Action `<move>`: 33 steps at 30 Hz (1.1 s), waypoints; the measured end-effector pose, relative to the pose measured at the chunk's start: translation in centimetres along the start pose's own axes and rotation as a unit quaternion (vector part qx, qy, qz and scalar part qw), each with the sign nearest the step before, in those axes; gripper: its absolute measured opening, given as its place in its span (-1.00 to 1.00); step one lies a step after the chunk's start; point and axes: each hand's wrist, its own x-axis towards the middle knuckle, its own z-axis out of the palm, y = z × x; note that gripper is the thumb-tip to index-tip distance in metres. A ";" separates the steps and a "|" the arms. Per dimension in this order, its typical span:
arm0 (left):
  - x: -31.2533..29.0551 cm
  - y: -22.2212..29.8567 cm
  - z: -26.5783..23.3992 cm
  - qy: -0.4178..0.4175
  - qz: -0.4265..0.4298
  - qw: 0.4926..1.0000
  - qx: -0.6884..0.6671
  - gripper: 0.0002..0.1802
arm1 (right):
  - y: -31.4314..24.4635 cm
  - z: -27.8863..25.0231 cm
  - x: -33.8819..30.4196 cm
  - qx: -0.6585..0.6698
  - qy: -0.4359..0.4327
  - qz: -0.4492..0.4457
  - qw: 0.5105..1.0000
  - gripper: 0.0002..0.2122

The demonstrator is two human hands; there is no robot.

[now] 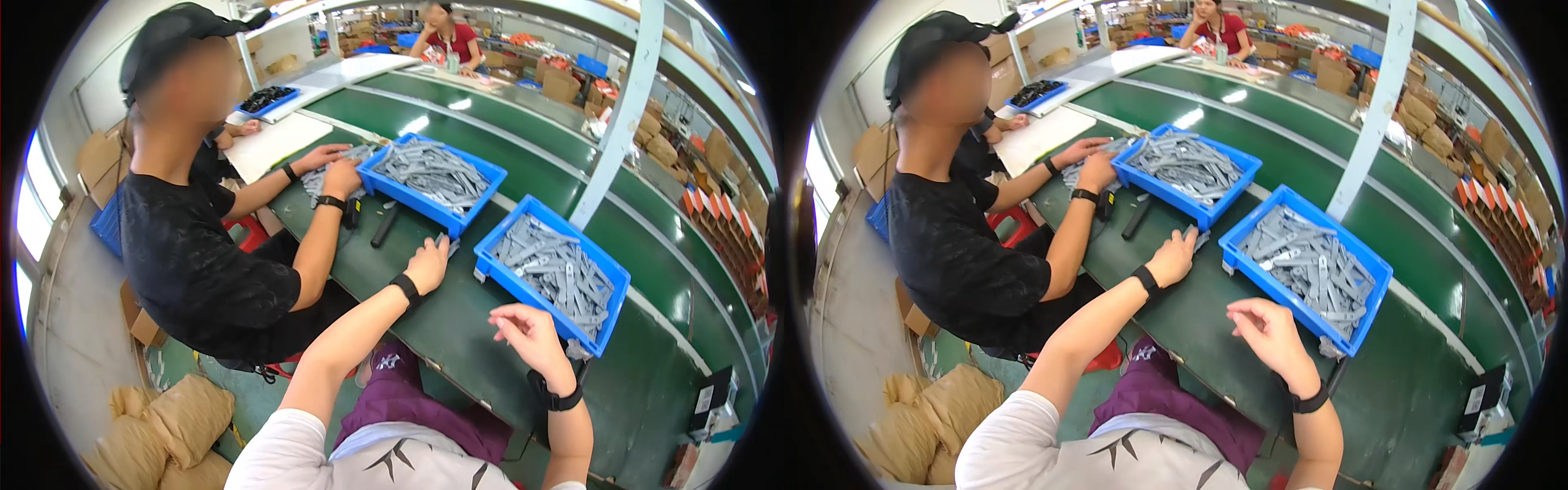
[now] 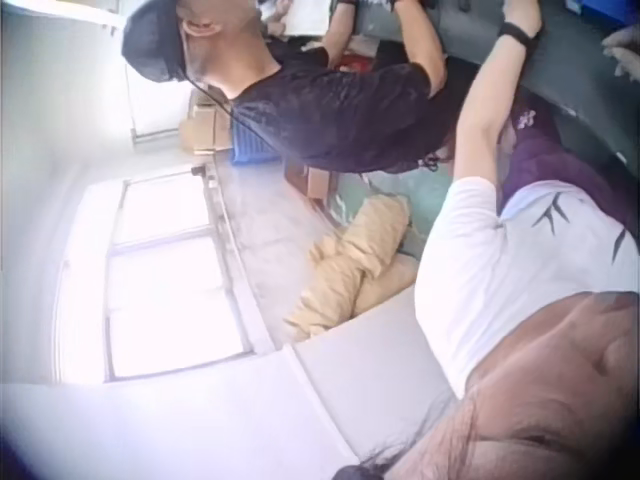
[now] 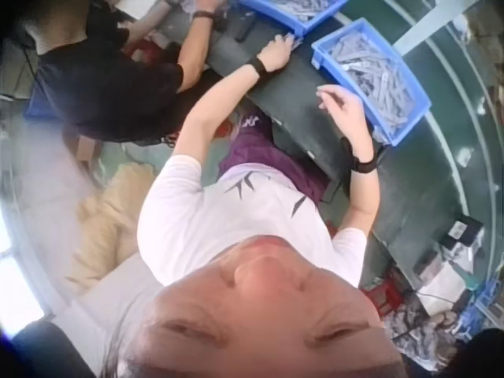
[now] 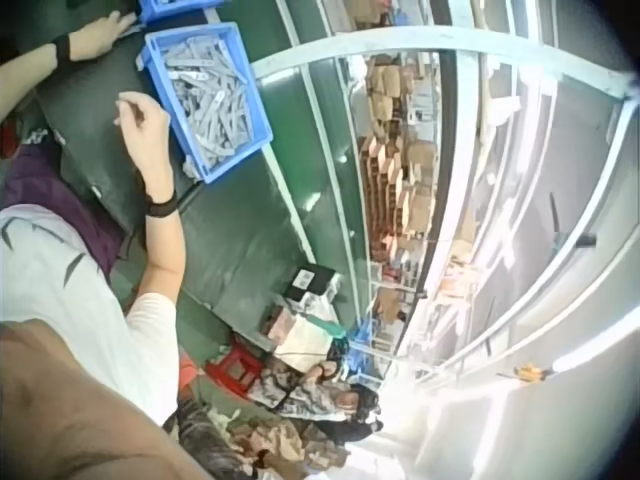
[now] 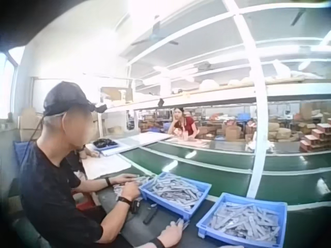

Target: Sorting and arranging metal strips into plastic bins on an assembly line.

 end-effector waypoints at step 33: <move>19.3 -33.2 -12.8 0.279 0.069 0.955 -0.075 -0.38 | -1.2 -2.5 1.2 -0.107 0.064 0.023 0.992 -0.90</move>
